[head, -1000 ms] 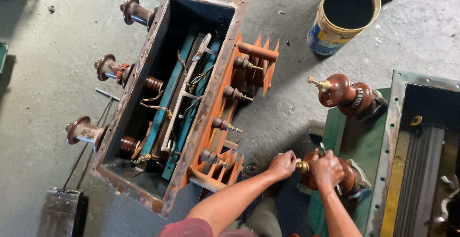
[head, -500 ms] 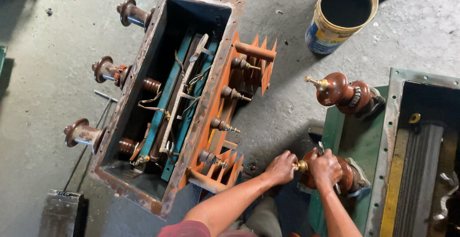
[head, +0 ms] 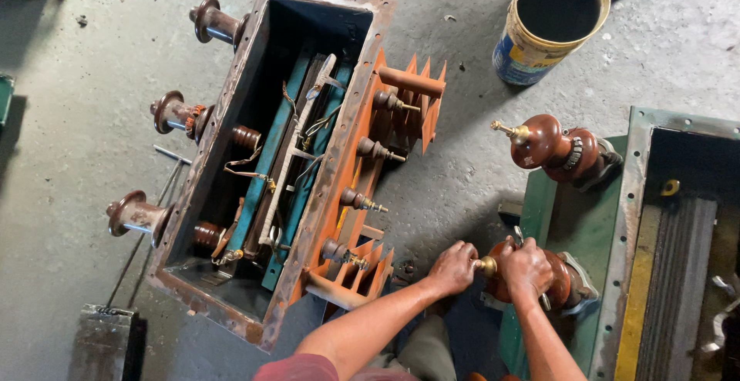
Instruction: The person uses a wrench to tighten a brass fastener on a brown ceramic insulator mounted on a green metal frame. The person holds the insulator with one hand and turns the wrench with the other, repeating the tightening motion.
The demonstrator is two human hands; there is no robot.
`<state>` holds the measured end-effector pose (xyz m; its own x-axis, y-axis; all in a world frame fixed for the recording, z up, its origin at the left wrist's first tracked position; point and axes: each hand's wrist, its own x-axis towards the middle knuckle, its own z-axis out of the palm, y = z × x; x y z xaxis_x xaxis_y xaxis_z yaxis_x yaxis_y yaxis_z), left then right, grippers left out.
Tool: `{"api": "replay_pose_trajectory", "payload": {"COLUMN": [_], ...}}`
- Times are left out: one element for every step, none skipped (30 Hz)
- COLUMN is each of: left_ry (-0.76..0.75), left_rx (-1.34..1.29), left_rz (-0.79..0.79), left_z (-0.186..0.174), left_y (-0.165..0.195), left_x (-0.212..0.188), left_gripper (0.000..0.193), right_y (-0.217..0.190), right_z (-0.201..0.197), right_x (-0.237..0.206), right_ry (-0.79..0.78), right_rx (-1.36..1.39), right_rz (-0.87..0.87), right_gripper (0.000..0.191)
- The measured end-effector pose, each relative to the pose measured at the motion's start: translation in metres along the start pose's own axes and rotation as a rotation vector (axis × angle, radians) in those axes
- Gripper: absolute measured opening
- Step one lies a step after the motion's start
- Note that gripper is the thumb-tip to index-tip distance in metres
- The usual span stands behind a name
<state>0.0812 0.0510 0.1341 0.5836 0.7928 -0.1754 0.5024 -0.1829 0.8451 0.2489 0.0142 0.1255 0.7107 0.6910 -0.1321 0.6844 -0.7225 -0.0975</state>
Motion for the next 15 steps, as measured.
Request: {"api": "replay_pose_trajectory", "payload": {"left_ry": [-0.014,-0.027,-0.038,-0.048,-0.057,-0.067,-0.069,-0.071,-0.074,-0.068,-0.061,-0.054,-0.026,0.003,0.033], "left_rx": [0.025,0.048,0.071,0.066,0.062,0.061,0.051,0.043,0.034,0.019,0.004,-0.011,-0.064,-0.117,-0.17], "left_rz": [0.018,0.036,0.053,0.049,0.046,0.044,0.023,0.004,-0.013,-0.059,-0.109,-0.155,-0.309,-0.466,-0.624], "left_z": [-0.001,-0.001,-0.001,-0.002,-0.002,-0.003,-0.003,-0.004,-0.005,-0.004,-0.003,-0.002,-0.001,0.001,0.002], "left_y": [0.002,0.004,0.006,0.007,0.008,0.008,0.008,0.009,0.009,0.012,0.014,0.017,0.021,0.025,0.028], "left_x": [-0.001,-0.001,0.0,0.0,0.0,0.0,0.0,0.0,0.001,0.001,0.002,0.005,0.009,0.015,0.02], "left_gripper": [0.015,0.014,0.014,0.014,0.014,0.014,0.015,0.015,0.015,0.015,0.014,0.014,0.013,0.012,0.013], "right_y": [0.0,0.0,0.0,0.0,0.0,-0.001,-0.001,-0.002,-0.002,-0.002,-0.002,-0.002,-0.002,-0.002,-0.002], "right_z": [0.0,0.0,0.0,0.001,0.001,0.002,0.002,0.003,0.003,0.004,0.005,0.006,0.006,0.007,0.007], "right_x": [0.0,0.0,0.0,-0.001,-0.001,-0.001,-0.002,-0.002,-0.002,-0.003,-0.003,-0.004,-0.004,-0.005,-0.005], "right_ry": [-0.001,0.0,0.001,-0.007,-0.013,-0.018,-0.02,-0.019,-0.017,-0.017,-0.019,-0.018,-0.021,-0.026,-0.031], "right_rx": [0.004,0.007,0.009,0.007,0.006,0.008,0.015,0.023,0.031,0.022,0.013,0.005,0.004,0.002,0.001], "right_rz": [0.001,0.001,-0.001,0.001,0.004,0.006,0.006,0.007,0.01,0.014,0.014,0.016,0.021,0.025,0.028], "right_gripper": [0.046,0.046,0.046,0.046,0.047,0.047,0.047,0.047,0.048,0.048,0.047,0.047,0.048,0.048,0.048]}}
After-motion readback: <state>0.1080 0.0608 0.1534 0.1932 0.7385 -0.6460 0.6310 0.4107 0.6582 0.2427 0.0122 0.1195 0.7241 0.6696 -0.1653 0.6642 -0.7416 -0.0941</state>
